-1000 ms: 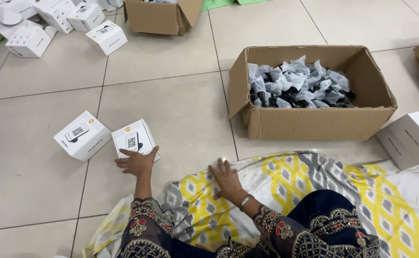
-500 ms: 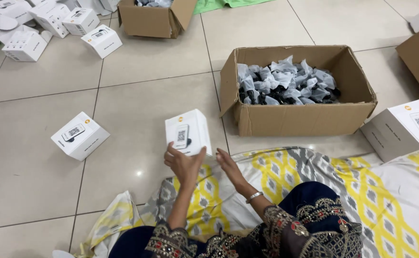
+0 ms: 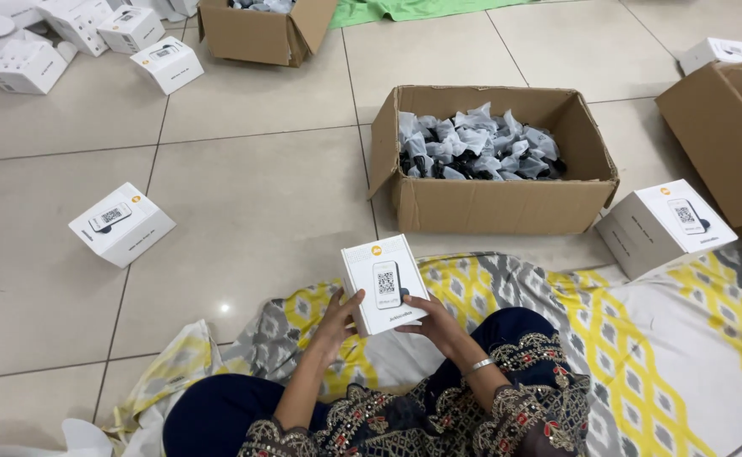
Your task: The person packs electronic items and cables into product boxes in an assembly or fulfillment setting.
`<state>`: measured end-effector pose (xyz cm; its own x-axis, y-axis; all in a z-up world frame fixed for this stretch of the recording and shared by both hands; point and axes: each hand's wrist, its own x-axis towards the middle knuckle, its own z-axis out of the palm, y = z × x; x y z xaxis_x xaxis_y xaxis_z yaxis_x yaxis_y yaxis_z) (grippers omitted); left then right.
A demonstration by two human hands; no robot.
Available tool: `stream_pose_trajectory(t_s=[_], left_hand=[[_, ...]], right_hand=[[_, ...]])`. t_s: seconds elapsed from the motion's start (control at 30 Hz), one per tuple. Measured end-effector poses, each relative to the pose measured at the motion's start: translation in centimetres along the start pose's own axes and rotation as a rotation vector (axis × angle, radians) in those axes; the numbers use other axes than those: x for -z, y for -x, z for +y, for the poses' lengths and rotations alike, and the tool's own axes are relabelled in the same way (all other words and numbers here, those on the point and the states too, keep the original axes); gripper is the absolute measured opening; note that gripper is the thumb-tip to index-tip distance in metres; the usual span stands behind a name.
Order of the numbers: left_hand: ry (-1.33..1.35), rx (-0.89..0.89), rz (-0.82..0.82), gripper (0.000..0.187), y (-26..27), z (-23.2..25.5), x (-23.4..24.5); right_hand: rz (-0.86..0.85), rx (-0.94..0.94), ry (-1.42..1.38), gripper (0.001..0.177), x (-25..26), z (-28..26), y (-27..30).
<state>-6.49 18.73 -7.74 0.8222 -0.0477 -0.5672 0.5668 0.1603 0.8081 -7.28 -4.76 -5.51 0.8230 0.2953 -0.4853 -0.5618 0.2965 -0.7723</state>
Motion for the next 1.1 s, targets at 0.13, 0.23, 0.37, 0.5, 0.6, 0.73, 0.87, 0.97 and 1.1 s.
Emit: stream_pose_trajectory(t_s=[0.13, 0.23, 0.37, 0.5, 0.6, 0.73, 0.87, 0.97, 1.1], left_hand=[[0.144, -0.045, -0.066, 0.097, -1.9, -2.3, 0.0], [0.197, -0.119, -0.024, 0.093, -1.6, -2.6, -0.3], [0.215, -0.178, -0.027, 0.098, -1.4, -2.6, -0.2], [0.207, -0.235, -0.072, 0.100, -1.2, -1.9, 0.0], [0.237, -0.214, -0.094, 0.101, -0.7, -1.5, -0.2], [0.239, -0.201, -0.077, 0.104, -1.8, -2.0, 0.0], [0.184, -0.223, 0.018, 0.111, -1.9, -1.3, 0.8], [0.194, -0.224, 0.020, 0.107, -2.0, -1.5, 0.8], [0.240, -0.194, -0.032, 0.095, -0.7, -0.6, 0.6]], right_hand=[[0.052, -0.027, -0.168, 0.063, 0.5, 1.8, -1.0], [0.011, -0.044, -0.221, 0.068, 0.6, 2.9, -1.2], [0.121, -0.057, -0.216, 0.072, -0.7, 1.9, -0.8], [0.099, -0.044, -0.013, 0.077, -0.9, 0.2, -0.2], [0.164, -0.076, 0.054, 0.081, 0.5, 1.0, -1.6], [0.356, -0.183, 0.345, 0.077, 1.2, 1.9, -2.2], [0.367, -0.222, 0.066, 0.049, 2.4, 3.1, -1.5], [0.267, -0.189, -0.290, 0.028, 1.5, 2.1, 0.2], [0.232, -0.180, -0.461, 0.019, -1.5, -0.6, 2.8]])
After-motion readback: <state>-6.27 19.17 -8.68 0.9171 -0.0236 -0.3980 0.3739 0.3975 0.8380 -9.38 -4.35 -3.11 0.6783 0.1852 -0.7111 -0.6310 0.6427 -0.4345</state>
